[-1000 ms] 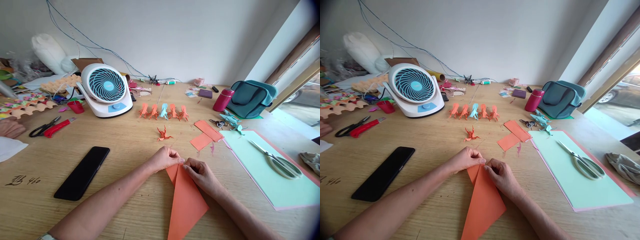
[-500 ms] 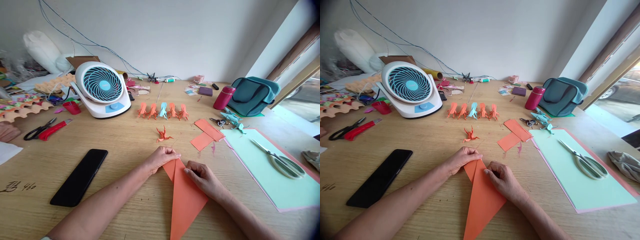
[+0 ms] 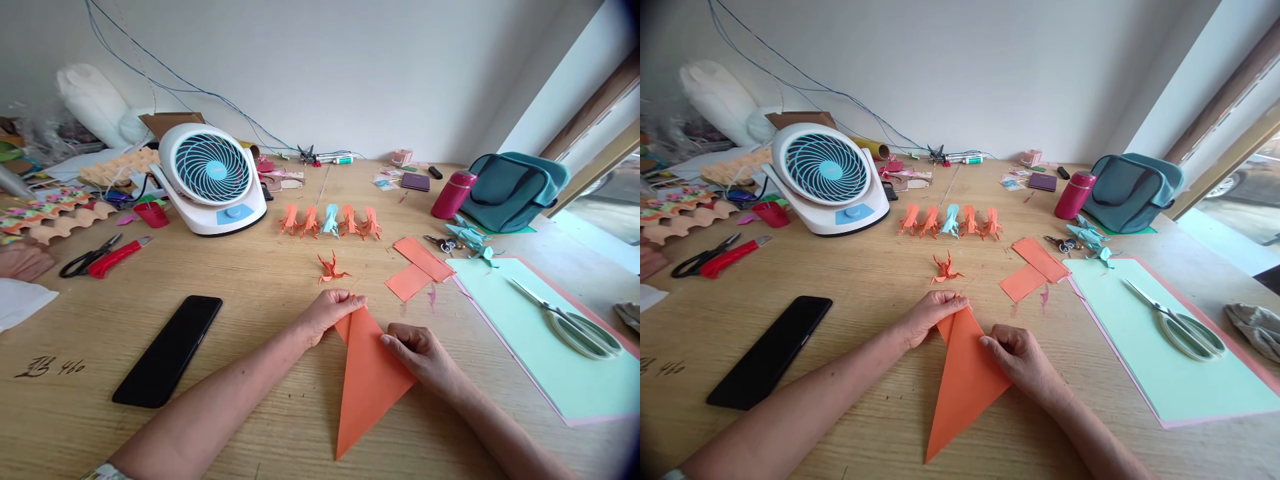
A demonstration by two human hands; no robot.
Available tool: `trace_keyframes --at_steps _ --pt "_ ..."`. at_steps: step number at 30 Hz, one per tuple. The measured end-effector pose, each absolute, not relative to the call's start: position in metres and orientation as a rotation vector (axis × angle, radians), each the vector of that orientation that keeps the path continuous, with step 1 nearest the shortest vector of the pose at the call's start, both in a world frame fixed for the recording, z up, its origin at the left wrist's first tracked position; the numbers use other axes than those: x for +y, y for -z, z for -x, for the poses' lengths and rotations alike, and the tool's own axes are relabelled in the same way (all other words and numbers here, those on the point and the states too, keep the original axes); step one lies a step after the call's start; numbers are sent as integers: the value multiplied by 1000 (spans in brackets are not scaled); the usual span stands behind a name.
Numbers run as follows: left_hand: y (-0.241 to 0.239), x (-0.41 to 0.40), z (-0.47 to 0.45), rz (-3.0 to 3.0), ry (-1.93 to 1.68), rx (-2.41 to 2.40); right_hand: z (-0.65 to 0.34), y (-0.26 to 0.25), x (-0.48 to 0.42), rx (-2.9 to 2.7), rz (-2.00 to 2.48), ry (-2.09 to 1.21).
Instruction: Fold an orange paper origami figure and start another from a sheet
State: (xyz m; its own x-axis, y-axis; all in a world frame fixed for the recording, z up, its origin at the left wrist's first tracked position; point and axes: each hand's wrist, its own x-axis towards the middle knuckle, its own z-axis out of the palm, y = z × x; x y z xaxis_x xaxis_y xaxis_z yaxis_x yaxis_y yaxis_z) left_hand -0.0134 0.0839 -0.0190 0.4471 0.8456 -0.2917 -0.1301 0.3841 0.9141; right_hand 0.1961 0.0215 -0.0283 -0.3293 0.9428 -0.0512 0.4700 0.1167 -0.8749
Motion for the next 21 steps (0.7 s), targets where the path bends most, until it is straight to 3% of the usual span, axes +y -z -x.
trace_keyframes --at_steps 21 --pt "20 84 13 -862 -868 968 -229 11 25 -2109 1232 -1609"
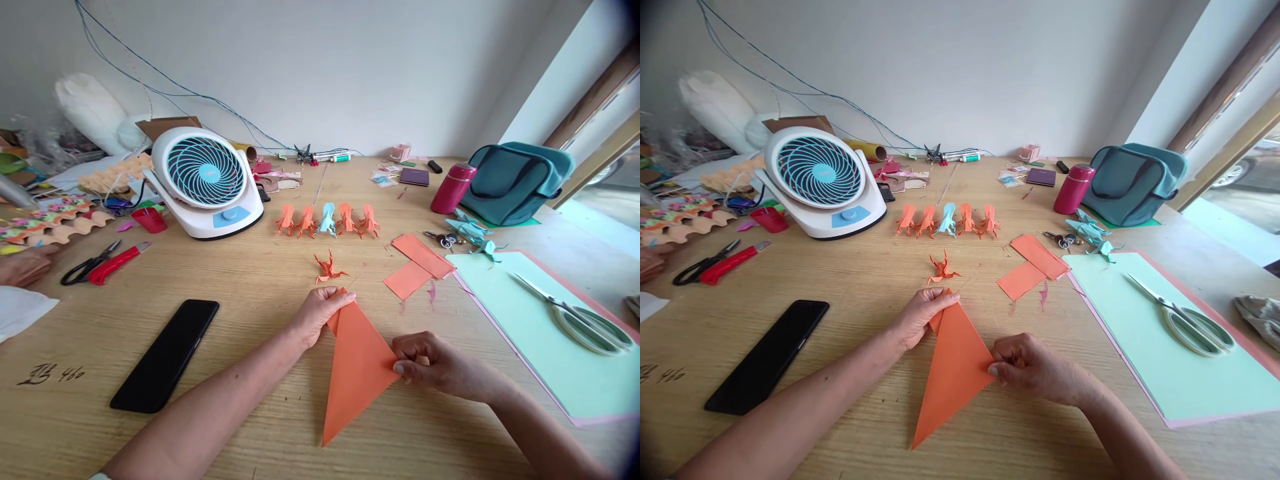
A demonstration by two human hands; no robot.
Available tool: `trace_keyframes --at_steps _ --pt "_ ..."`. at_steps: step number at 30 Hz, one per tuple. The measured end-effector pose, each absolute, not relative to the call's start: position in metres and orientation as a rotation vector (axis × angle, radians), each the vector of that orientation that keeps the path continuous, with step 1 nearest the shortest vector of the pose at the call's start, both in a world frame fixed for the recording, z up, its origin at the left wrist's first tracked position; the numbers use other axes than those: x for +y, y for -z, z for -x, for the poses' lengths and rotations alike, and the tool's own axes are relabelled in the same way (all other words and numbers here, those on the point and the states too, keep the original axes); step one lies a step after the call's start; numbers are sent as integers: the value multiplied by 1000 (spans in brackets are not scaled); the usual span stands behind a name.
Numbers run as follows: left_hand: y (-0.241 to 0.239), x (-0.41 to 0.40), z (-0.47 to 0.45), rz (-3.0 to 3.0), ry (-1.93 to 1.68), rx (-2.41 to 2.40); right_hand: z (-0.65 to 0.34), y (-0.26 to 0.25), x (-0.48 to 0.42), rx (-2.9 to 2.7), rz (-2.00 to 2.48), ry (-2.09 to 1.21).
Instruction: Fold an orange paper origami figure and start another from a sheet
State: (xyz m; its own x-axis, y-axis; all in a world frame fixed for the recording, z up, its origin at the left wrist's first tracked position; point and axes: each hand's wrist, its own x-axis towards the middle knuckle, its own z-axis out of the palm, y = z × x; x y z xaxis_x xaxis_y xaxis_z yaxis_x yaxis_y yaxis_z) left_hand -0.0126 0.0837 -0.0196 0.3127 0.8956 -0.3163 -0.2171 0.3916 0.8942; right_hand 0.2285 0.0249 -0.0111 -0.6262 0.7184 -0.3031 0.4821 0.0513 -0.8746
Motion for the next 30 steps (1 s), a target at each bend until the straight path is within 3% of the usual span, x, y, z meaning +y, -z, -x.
trace_keyframes --at_steps 30 --pt "18 83 11 -904 -917 996 -234 10 27 -2071 1066 -1768"
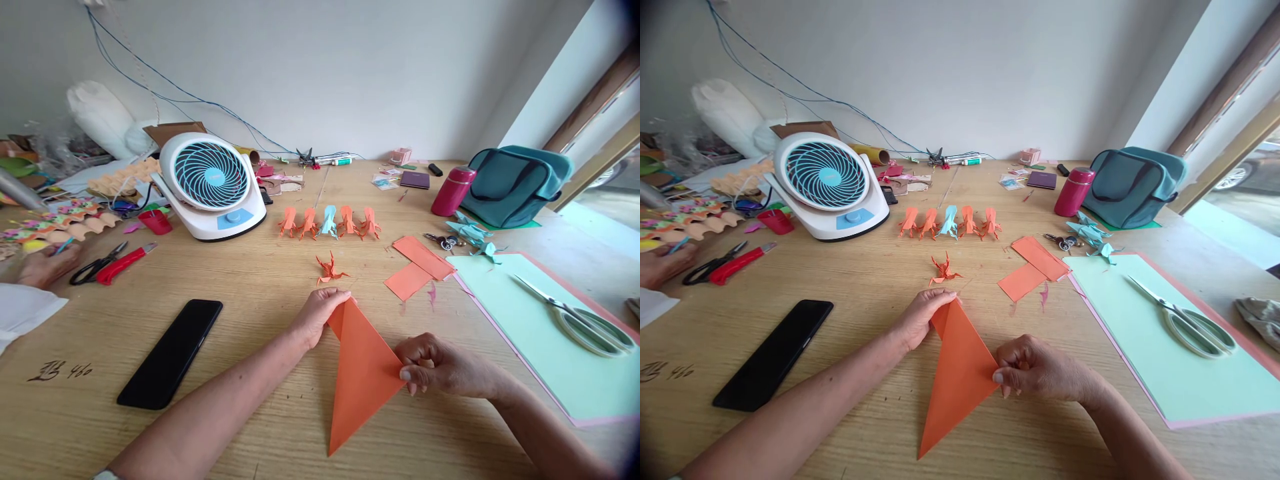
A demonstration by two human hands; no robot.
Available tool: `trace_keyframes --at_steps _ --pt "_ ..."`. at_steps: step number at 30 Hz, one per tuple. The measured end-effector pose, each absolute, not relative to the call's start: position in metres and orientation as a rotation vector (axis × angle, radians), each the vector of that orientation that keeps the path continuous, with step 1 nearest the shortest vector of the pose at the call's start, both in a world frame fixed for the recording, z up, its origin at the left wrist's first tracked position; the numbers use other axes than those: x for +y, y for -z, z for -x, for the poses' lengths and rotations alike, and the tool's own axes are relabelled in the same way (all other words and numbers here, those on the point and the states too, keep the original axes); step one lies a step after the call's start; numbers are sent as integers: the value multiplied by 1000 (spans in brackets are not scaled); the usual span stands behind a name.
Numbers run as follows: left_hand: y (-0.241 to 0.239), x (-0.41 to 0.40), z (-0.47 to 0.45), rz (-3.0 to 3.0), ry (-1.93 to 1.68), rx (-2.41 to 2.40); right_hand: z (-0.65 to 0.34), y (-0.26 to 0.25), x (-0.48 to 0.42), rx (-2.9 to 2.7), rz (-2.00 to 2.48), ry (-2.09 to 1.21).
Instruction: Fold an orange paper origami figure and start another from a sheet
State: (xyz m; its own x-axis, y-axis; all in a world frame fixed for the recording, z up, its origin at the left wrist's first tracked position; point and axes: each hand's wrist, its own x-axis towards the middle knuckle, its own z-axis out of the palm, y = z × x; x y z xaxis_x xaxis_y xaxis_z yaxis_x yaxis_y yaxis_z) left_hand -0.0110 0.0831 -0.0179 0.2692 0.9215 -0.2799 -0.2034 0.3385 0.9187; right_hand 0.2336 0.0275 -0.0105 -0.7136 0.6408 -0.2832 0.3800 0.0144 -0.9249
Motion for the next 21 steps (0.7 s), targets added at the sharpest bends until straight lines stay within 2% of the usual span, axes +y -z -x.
trace_keyframes --at_steps 21 --pt "23 83 12 -940 -901 1012 -235 12 29 -2139 967 -1756"
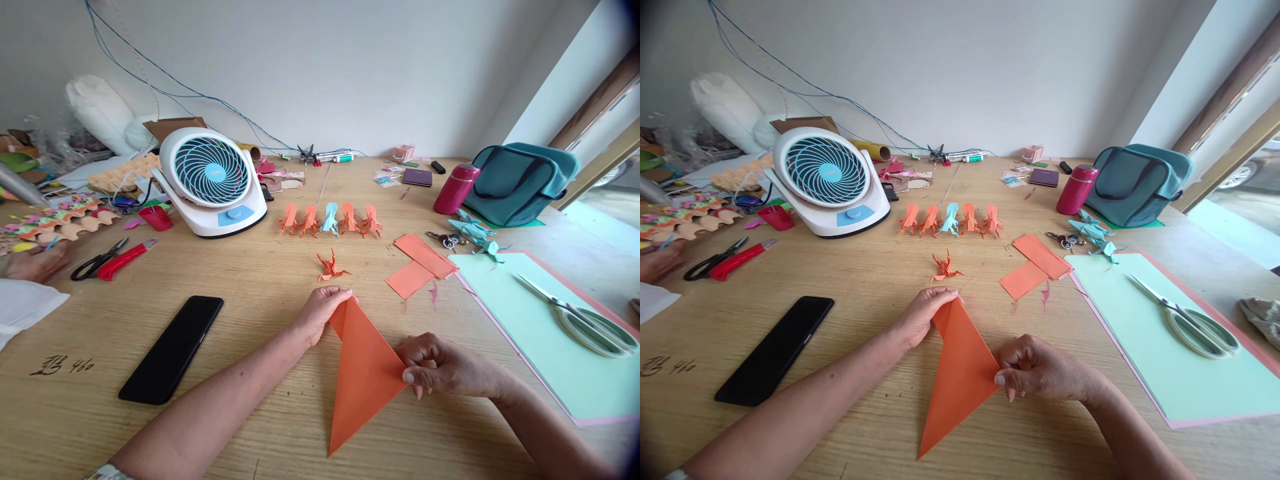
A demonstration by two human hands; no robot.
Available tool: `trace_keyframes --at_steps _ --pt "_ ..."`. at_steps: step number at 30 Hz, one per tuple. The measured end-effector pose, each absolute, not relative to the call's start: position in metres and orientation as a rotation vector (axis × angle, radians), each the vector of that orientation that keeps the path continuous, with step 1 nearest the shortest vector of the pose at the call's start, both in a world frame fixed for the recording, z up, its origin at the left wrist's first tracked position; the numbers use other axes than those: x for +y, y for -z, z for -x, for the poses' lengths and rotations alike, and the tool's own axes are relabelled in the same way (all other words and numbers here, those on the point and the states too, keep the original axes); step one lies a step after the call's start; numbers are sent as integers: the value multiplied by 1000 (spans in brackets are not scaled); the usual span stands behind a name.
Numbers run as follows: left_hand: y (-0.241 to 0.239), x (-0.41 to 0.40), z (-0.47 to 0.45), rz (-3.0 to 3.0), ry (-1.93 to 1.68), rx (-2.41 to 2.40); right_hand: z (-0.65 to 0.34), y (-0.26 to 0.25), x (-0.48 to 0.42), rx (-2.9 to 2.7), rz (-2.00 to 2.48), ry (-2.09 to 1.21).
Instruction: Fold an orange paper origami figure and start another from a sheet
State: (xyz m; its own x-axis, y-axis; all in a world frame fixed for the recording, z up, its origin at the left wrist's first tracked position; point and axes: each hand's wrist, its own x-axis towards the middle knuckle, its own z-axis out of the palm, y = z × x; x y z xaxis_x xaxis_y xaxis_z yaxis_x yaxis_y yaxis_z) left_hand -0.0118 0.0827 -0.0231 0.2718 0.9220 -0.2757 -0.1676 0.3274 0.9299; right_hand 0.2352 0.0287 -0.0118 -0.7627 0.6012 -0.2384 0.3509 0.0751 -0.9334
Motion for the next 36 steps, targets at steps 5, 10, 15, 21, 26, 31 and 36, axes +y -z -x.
trace_keyframes --at_steps 5,10,15,21,26,31,36 --pt "22 83 12 -948 -896 1005 -234 9 29 -2136 942 -1764" --pt "23 83 12 -950 -901 1004 -233 9 29 -2119 937 -1766" --pt "24 83 12 -945 -899 1000 -233 9 29 -2108 941 -1775" --pt "26 84 12 -938 -900 997 -233 8 29 -2122 954 -1775" --pt "25 83 12 -938 -903 992 -233 10 29 -2117 940 -1755" --pt "23 82 12 -938 -905 995 -234 10 28 -2097 949 -1780" --pt "21 81 12 -936 -910 996 -234 10 28 -2104 969 -1778"
